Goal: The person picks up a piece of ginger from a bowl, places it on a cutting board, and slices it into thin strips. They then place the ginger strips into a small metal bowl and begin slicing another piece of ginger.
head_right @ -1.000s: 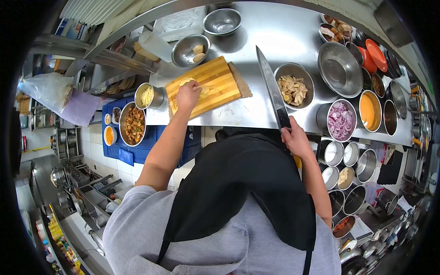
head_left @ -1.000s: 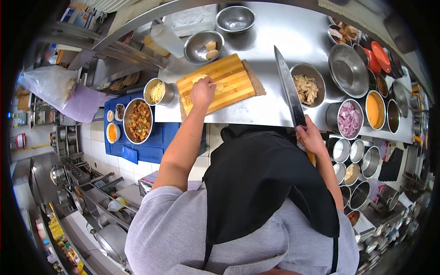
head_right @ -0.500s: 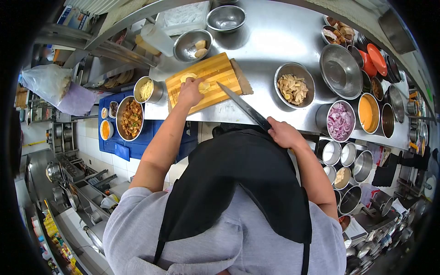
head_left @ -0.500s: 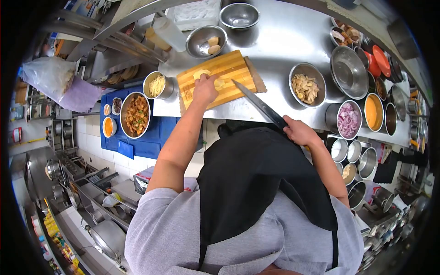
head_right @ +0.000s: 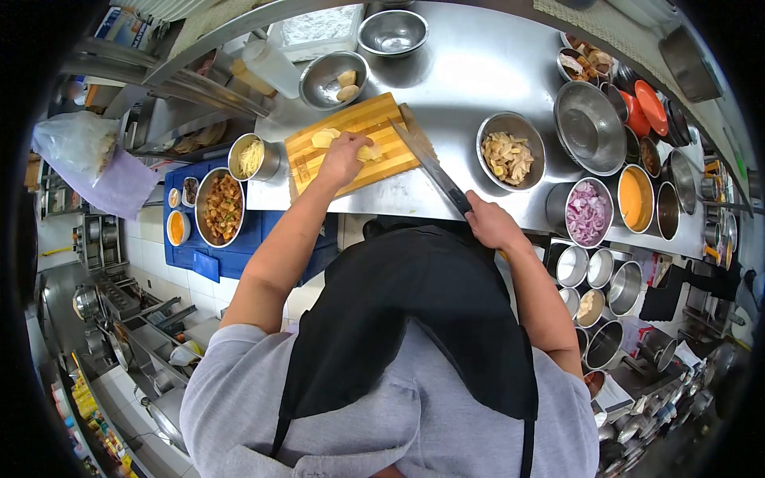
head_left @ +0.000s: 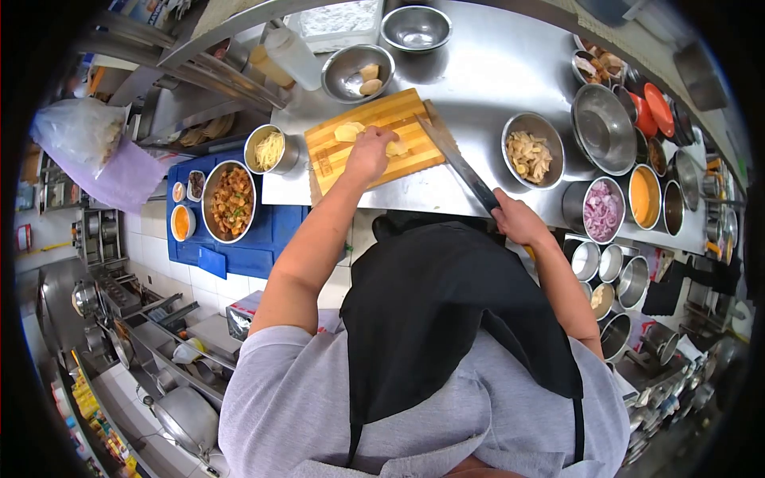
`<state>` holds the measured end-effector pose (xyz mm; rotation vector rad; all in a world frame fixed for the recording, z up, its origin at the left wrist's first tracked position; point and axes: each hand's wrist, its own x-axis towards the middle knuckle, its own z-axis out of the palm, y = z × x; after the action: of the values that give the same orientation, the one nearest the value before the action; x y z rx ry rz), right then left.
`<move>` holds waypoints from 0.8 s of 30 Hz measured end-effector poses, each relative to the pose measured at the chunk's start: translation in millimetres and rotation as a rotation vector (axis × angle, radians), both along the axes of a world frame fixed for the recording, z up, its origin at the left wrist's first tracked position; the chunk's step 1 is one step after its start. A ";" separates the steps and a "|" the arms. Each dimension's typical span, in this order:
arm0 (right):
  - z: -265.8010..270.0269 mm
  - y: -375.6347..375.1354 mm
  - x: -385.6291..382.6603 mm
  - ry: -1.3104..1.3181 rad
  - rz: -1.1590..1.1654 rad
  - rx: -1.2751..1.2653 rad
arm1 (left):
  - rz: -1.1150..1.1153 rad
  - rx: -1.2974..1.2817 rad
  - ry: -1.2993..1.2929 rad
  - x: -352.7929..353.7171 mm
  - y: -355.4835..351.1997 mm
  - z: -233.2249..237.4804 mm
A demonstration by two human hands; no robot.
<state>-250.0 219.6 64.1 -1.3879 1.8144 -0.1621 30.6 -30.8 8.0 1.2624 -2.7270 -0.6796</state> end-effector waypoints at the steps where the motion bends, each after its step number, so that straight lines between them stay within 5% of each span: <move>1: 1.8 0.4 2.2 -0.018 -0.001 -0.008 | 0.000 0.003 0.004 -1.5 1.5 0.6; 6: 12.0 0.5 12.8 -0.026 0.006 0.022 | 0.290 0.072 -0.029 -16.9 28.9 43.5; 13: 3.4 1.5 20.1 -0.047 -0.040 0.009 | 0.096 -0.071 -0.048 -35.9 28.2 -9.0; 24: 10.9 5.1 36.8 0.203 0.001 -0.012 | 0.039 -0.258 0.416 -7.2 25.1 -13.3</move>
<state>-213.1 224.7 75.0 -1.4568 1.9814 -0.0317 23.3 -5.7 -5.2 0.9841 -2.3527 -0.4986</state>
